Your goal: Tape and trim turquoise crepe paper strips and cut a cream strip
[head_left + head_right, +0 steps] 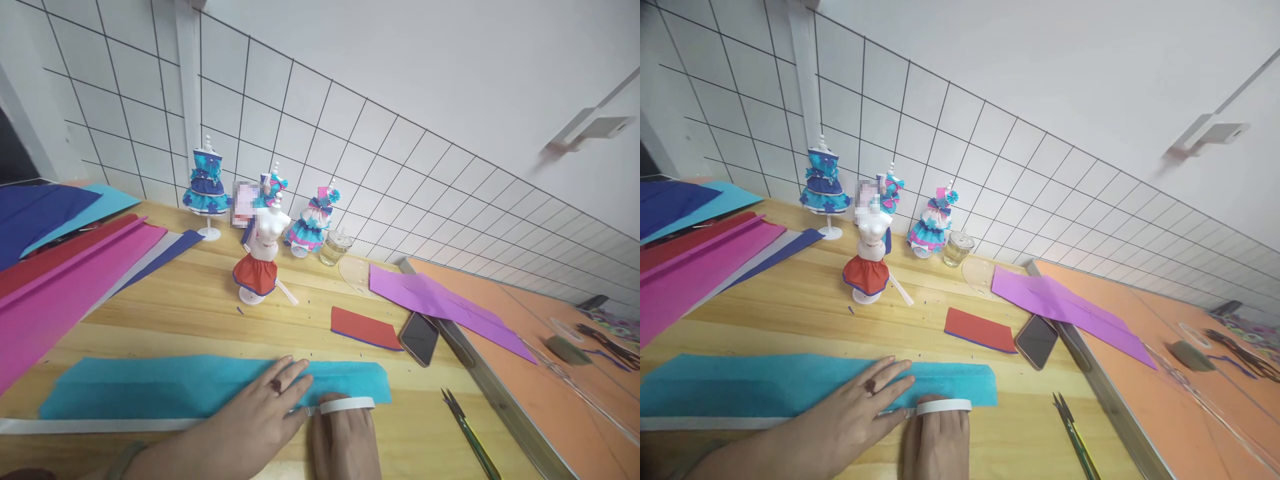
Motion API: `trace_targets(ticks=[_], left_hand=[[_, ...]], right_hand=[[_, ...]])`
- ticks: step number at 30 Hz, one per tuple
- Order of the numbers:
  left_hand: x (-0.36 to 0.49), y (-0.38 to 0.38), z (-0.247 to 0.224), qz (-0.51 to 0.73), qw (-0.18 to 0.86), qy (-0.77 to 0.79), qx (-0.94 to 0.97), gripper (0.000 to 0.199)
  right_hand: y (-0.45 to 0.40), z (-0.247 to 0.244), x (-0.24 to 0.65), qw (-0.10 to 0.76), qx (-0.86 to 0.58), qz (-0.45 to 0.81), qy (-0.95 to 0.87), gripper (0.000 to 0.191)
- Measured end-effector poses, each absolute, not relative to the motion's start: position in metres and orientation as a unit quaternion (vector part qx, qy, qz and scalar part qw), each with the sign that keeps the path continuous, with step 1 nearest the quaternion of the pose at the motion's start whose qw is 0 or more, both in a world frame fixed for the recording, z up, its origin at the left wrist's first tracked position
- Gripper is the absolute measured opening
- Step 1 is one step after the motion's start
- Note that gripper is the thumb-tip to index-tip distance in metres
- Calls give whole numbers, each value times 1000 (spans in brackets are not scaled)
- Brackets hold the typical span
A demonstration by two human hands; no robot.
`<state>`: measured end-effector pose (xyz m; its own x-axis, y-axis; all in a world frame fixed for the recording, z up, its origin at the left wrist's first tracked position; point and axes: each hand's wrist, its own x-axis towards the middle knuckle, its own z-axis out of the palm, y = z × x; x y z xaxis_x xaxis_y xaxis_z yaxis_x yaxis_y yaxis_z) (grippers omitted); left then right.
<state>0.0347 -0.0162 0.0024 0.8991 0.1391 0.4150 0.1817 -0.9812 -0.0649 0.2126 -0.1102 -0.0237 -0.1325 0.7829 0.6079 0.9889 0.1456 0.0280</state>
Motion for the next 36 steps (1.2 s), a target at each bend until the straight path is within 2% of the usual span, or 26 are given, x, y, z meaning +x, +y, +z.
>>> trace_targets(ticks=[7, 11, 15, 18, 20, 27, 36], left_hand=[[35, -16, 4, -229, 31, -88, -969, 17], [38, -16, 5, -228, 48, -80, -969, 18], [43, -19, 3, -220, 85, -75, -969, 19], [47, -21, 3, -217, 103, -71, -968, 22], [49, -22, 3, -216, 103, -74, -968, 23], [50, -21, 6, -207, 92, -77, -971, 24], [56, -21, 10, -195, 76, -87, -974, 24]], right_hand=[[-116, -29, 210, 296, -664, -188, -660, 14], [-117, -36, 212, 285, -652, -215, -669, 19], [-115, -42, 220, 258, -642, -232, -683, 34], [-113, -44, 229, 208, -605, -265, -722, 35], [-112, -46, 234, 203, -585, -276, -735, 33], [-110, -59, 241, 309, -606, -212, -702, 31], [-113, -70, 252, 330, -597, -160, -714, 44]])
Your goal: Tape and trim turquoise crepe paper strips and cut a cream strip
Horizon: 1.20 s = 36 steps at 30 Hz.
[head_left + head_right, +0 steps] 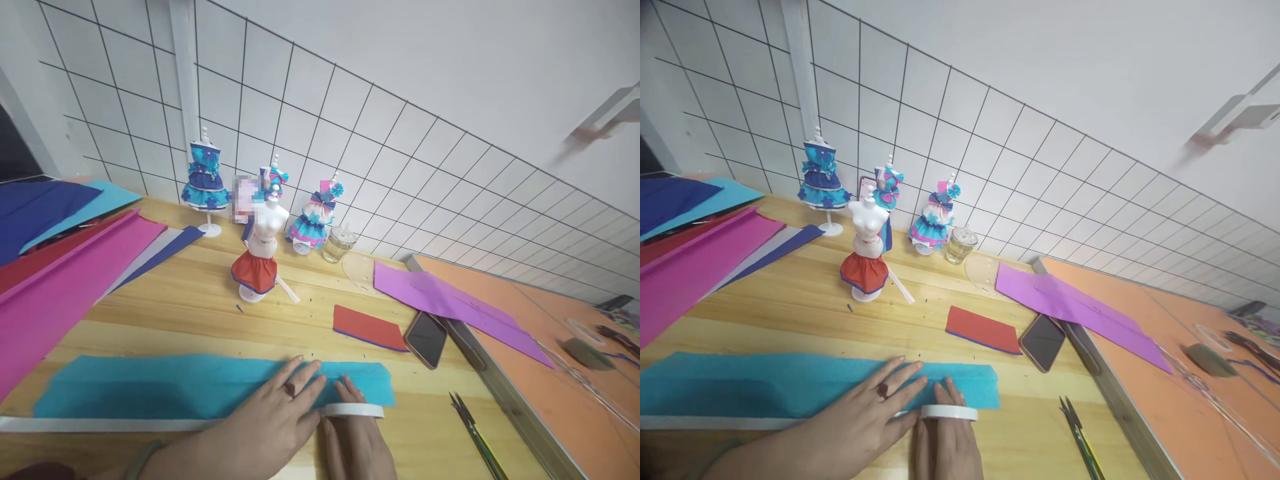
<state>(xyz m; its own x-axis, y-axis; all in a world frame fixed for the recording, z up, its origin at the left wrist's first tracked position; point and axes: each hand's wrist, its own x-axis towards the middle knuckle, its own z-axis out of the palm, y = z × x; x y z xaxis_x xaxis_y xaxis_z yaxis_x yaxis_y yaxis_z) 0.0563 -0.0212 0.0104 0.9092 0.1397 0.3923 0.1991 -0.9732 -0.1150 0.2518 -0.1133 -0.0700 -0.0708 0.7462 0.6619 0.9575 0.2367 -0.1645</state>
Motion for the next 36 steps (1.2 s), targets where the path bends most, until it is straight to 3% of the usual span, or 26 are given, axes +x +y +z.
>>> trace_targets(ticks=[9, 16, 23, 28, 32, 36], left_hand=[[61, -22, 7, -202, 87, -87, -972, 25], [62, -23, 4, -213, 89, -87, -969, 25], [60, -21, 6, -215, 77, -91, -969, 20], [63, -19, 2, -186, 1, -105, -977, 17], [69, -22, 9, -152, -124, -138, -971, 20], [86, -25, 21, -160, -277, -208, -924, 37]], right_hand=[[-104, -73, 265, 315, -558, -174, -748, 47], [-114, -11, 240, 206, -583, -182, -765, 50], [-117, -7, 260, 132, -581, -211, -775, 62], [-122, -3, 263, 100, -577, -230, -778, 65], [-124, 10, 259, 91, -592, -205, -774, 67], [-121, 23, 257, 94, -598, -161, -780, 63]])
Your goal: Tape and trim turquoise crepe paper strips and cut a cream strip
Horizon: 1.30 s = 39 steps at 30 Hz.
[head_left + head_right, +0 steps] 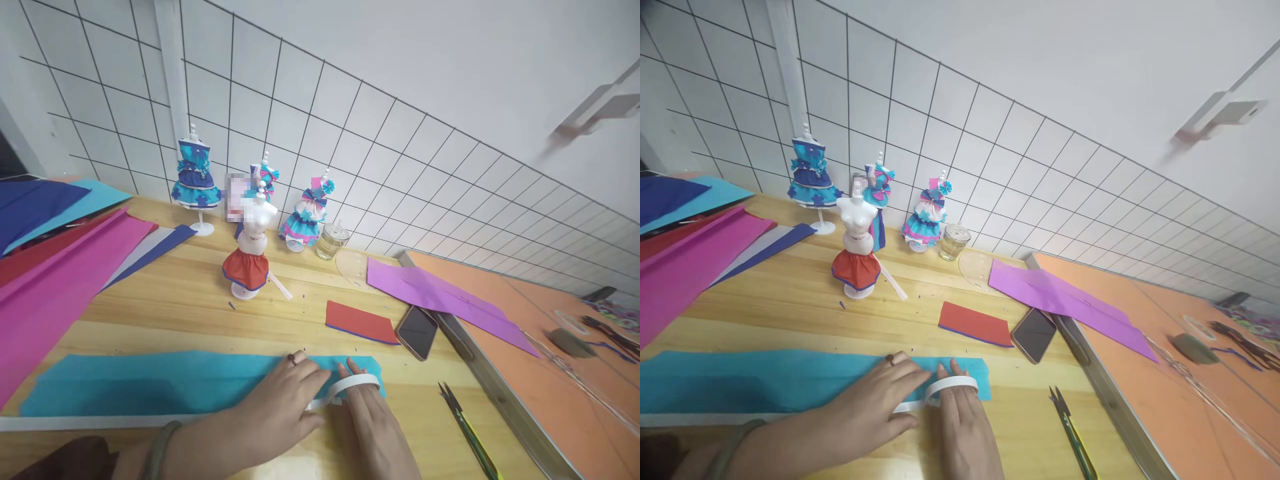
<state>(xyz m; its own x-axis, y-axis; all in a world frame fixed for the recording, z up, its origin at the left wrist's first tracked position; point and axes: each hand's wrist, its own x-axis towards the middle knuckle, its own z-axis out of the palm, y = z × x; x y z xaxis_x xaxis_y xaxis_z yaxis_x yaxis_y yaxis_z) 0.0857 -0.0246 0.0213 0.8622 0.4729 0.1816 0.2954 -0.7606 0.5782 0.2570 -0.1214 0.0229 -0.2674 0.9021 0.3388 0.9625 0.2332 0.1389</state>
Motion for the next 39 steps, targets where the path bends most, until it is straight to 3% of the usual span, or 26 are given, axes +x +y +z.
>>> trace_targets(ticks=[3, 8, 11, 14, 25, 39], left_hand=[[102, -26, 26, 185, 394, 258, 863, 42], [117, -23, 20, 187, 557, 319, 744, 4], [118, -21, 13, 210, 641, 320, 665, 8], [117, -19, 7, 220, 709, 313, 592, 11], [118, -21, 2, 230, 725, 339, 553, 18], [120, -21, 11, 228, 728, 322, 560, 20]], right_hand=[[-119, 31, 255, 103, -618, -103, -772, 55], [-128, 33, 263, 249, -577, 4, -778, 43], [-141, 21, 284, 327, -611, 23, -720, 28], [-150, 6, 310, 319, -686, -14, -654, 21], [-153, -9, 333, 178, -640, -136, -735, 33], [-158, -10, 336, 182, -614, -168, -750, 33]])
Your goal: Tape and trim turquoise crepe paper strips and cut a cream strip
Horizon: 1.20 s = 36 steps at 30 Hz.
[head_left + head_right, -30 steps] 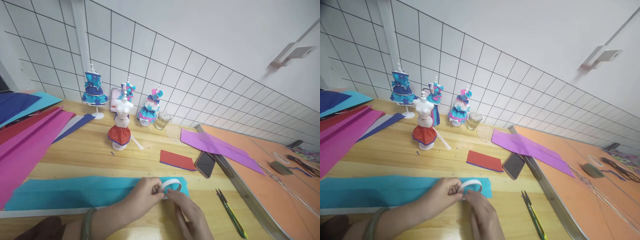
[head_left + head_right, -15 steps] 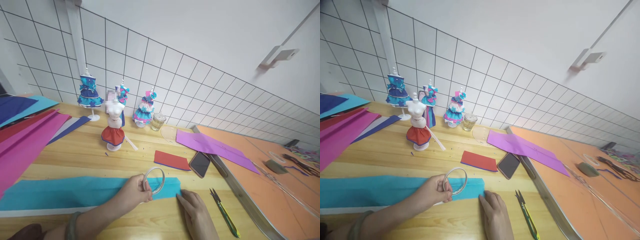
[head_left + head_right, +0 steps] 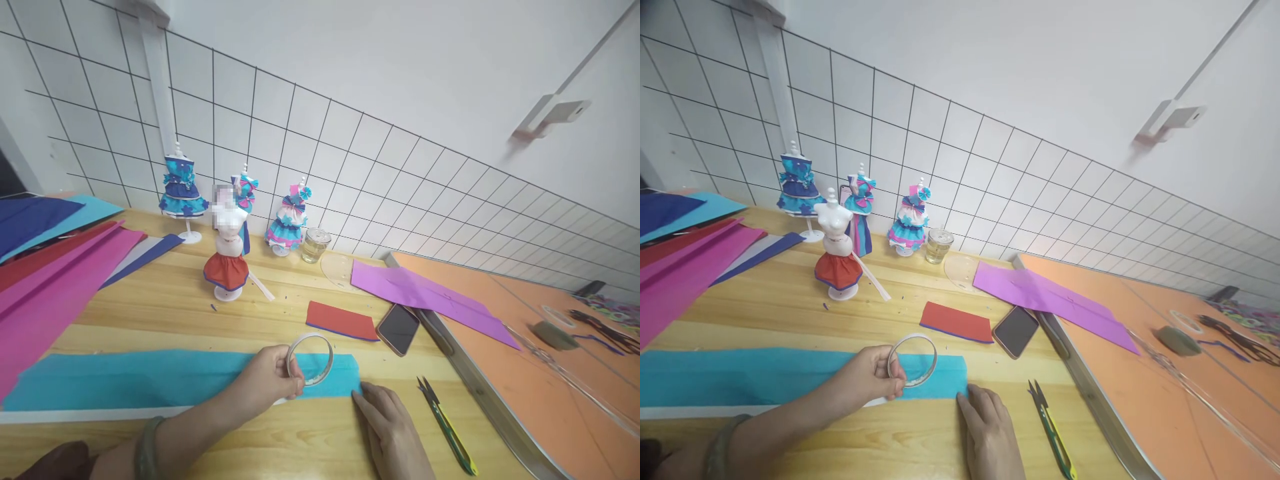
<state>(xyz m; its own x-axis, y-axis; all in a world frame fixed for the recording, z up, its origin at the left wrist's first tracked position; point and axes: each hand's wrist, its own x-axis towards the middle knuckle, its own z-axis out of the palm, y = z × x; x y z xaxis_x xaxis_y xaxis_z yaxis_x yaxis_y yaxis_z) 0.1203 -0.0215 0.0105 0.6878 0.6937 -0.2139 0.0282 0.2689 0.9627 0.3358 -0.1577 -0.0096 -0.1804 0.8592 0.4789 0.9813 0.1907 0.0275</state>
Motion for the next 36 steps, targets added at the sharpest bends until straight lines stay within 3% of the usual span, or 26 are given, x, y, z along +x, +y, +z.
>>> trace_targets(ticks=[7, 14, 20, 27, 36], left_hand=[[122, -27, 7, 229, 700, 319, 597, 14], [121, -30, 8, 211, 708, 305, 601, 15], [115, -34, 14, 192, 701, 283, 626, 9], [108, -32, 10, 212, 662, 248, 674, 28], [91, -18, 23, 242, 452, 325, 795, 29]], right_hand=[[-160, -7, 334, 221, -609, -153, -746, 28], [-150, -13, 281, 389, -596, -78, -699, 28], [-130, -14, 246, 358, -633, -47, -685, 31], [-125, -8, 235, 437, -649, 82, -618, 22], [-131, -22, 244, 428, -667, 48, -608, 17]])
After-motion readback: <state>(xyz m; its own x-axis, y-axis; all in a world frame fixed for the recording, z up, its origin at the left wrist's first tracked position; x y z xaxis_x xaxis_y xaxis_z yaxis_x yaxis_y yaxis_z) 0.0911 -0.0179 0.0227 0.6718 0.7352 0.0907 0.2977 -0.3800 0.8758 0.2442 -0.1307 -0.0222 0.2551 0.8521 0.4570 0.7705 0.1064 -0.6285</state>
